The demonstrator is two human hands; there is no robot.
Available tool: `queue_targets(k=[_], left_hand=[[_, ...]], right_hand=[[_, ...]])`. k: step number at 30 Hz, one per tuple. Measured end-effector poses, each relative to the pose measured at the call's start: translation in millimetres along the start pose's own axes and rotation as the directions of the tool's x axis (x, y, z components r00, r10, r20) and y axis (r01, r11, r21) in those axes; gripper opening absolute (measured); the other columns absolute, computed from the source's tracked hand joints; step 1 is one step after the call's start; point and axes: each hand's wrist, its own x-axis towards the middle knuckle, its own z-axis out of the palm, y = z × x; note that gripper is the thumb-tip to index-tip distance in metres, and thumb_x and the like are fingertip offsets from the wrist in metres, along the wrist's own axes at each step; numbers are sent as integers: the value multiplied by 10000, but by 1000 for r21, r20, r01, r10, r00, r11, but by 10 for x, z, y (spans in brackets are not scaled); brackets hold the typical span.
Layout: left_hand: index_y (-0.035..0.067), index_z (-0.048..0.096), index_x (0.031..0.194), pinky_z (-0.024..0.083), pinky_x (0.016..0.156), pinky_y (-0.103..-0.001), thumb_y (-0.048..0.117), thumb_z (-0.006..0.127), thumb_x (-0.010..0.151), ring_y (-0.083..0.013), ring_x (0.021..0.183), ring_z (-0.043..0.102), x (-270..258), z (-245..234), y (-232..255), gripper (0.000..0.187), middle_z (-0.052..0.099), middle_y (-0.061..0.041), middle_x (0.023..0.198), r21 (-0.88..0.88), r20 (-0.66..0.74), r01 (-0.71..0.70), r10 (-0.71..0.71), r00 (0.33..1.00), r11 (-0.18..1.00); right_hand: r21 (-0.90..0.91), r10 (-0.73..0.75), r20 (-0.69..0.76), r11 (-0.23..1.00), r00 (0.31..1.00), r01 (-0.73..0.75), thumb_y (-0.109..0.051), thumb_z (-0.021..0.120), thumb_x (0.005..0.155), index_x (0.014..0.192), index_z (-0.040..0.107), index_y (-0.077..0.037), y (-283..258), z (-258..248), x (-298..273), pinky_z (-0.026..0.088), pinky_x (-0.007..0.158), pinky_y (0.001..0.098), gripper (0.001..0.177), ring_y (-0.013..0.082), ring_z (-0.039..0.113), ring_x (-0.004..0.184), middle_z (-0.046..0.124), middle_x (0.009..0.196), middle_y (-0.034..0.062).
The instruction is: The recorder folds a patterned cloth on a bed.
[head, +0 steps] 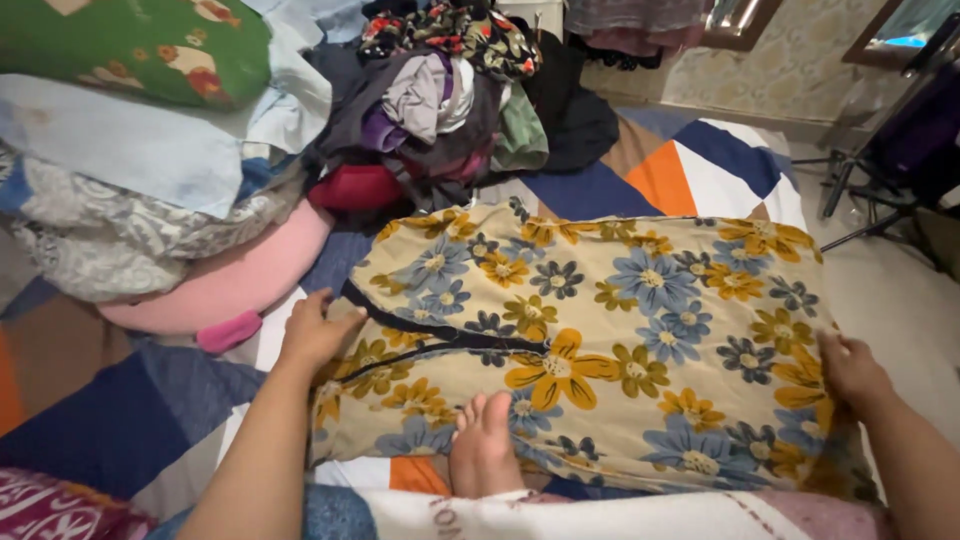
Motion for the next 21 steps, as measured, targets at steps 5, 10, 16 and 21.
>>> queue_targets(k=[5,10,16,21], left_hand=[[104,671,1294,420,995,-545,512,832,734,-449,1188,527,99,94,460,711,583,-188,1318,88,-136,105,-93,986,991],[107,661,1276,514,1009,-479,202,728,862,-398,1169,629,425,503,958,430,644,-189,1248,43,-259,-333,333,907,942],[153,502,1489,533,841,-502,204,679,861,-388,932,686,577,747,1516,654,672,-216,1115,-192,-187,-295,261,947,936],[183,638,1228,528,797,-507,284,739,935,-414,946,673,1217,1396,908,325,710,-218,1043,31,-266,-296,294,918,955]], right_hand=[[-201,-296,-217,946,930,255,-614,652,997,1559,393,-16,-661,175,-215,468,934,628,861,546,537,1143,542,1285,369],[-492,-591,-218,754,776,436,-260,595,900,1581,456,-252,-1612,315,-804,400,1062,645,696,427,510,1343,520,1515,200],[-578,-658,-149,664,738,475,-267,608,895,1473,564,-367,-1733,603,-844,374,1059,634,588,370,498,1337,544,1466,154],[-530,-658,-221,701,720,477,-278,597,895,1450,584,-345,-1635,615,-800,367,1107,609,560,322,520,1338,561,1454,125]])
